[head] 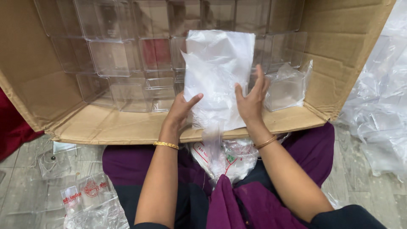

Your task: The person sits on the floor in front of a large cardboard box filled with clear plastic boxes wrapped in plastic bags. They pull plastic bags out of the box, open each bag, remove the clear plastic box inside, and place the box into the compartment grid inside the carton, setting used bags aside.

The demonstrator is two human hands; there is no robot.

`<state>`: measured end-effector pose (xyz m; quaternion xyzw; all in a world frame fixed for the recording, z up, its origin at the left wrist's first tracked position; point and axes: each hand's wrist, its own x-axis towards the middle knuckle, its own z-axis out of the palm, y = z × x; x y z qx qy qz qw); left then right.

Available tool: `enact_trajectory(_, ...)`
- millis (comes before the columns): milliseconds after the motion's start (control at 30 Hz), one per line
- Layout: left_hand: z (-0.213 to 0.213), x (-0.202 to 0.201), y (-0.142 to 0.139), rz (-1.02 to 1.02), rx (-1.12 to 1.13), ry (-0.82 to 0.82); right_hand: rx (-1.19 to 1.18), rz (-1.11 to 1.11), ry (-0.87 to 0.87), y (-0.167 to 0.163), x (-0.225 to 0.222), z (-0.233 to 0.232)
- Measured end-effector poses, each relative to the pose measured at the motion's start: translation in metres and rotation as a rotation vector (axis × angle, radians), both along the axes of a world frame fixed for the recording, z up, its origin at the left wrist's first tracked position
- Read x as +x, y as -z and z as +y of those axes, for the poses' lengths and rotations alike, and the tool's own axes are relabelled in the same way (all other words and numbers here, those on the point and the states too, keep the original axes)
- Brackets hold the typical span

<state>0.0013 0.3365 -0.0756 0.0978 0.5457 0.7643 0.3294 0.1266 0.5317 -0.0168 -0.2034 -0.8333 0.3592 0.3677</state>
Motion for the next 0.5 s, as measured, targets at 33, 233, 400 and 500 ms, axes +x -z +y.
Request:
enact_trajectory(33,0.000,0.000,0.000,0.025,-0.021,0.016,0.083,0.024,-0.025,-0.005,0.003,-0.003)
enact_trajectory(233,0.000,-0.003,0.000,0.060,-0.032,0.036,0.369,-0.160,-0.388,-0.019,0.002,-0.015)
enact_trajectory(400,0.001,-0.002,-0.001,0.069,-0.055,0.075,0.526,-0.163,-0.336,0.004,-0.023,0.007)
enact_trajectory(500,0.002,-0.003,-0.001,0.091,-0.075,0.092,0.144,-0.221,-0.409,0.008,-0.049,0.034)
